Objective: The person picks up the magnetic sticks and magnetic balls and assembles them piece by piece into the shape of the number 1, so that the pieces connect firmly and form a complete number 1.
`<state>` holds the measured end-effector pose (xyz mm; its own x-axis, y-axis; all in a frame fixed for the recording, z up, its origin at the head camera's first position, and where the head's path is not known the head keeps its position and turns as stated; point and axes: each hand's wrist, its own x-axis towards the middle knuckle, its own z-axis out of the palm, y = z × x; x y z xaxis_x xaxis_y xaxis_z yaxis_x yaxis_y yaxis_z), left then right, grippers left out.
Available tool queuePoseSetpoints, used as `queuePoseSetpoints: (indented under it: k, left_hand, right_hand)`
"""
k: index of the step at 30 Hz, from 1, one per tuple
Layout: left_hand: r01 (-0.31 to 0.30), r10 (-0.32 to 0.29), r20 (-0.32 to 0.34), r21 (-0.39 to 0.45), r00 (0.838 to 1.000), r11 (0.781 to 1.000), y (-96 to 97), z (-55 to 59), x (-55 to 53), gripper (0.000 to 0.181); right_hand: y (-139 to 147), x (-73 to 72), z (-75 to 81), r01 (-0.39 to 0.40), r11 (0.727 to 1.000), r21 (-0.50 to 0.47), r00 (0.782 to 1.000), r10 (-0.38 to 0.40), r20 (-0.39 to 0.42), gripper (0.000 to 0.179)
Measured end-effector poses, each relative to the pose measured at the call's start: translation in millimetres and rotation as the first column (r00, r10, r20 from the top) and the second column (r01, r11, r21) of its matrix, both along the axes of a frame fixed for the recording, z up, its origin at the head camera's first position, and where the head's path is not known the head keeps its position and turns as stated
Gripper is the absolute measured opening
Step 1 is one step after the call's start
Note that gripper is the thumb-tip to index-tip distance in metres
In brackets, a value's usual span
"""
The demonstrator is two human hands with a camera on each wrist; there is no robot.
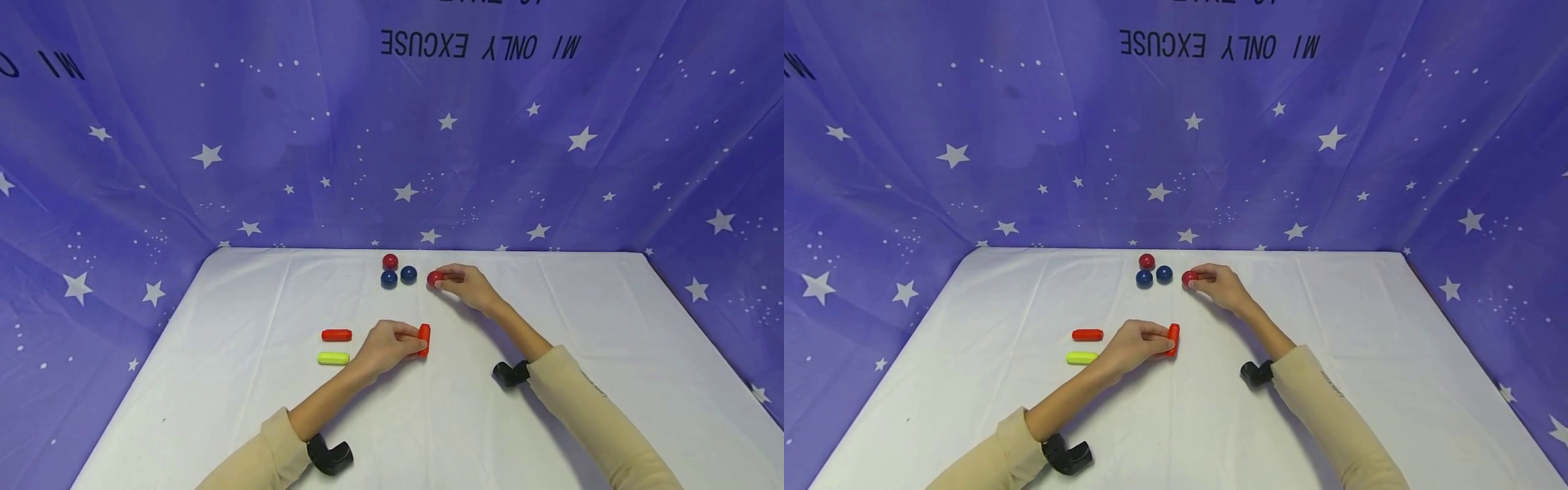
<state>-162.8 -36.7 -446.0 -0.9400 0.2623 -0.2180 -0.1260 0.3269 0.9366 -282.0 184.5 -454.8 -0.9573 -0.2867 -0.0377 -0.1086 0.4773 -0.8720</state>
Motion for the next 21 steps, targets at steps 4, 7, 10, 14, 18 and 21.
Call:
queuePoseSetpoints:
  k: [4,7,10,14,18,21]
  left_hand:
    - [-0.012,0.012,-0.003,0.007,1.000,1.000,2.9,-0.5,-2.1,0.023]
    - [-0.024,0.024,0.009,0.015,1.000,1.000,5.0,-0.4,-4.2,0.023]
    - [-0.033,0.032,0.022,0.025,0.999,0.999,6.5,-0.6,-6.6,0.022]
    - [-0.040,0.039,0.028,0.041,0.999,0.998,7.8,-1.9,-8.5,0.022]
    - [-0.055,0.053,0.032,0.070,0.998,0.996,9.0,-4.9,-11.3,0.021]
    - [-0.068,0.066,0.030,0.093,0.997,0.993,9.8,-6.4,-14.0,0.020]
  right_hand:
    - [-1,3.1,2.0,-0.012,1.000,-0.020,1.000,0.012,0.002,0.039]
    - [-1,5.5,3.5,-0.015,1.000,-0.027,1.000,0.015,0.015,0.039]
    - [-1,7.7,4.9,-0.016,1.000,-0.027,0.999,0.017,0.027,0.039]
    - [0,10.5,5.3,-0.027,0.999,-0.019,0.999,0.027,0.035,0.040]
    - [1,12.3,4.1,-0.041,0.999,-0.031,0.998,0.042,0.040,0.041]
    - [0,15.5,8.0,-0.050,0.998,-0.037,0.998,0.052,0.048,0.041]
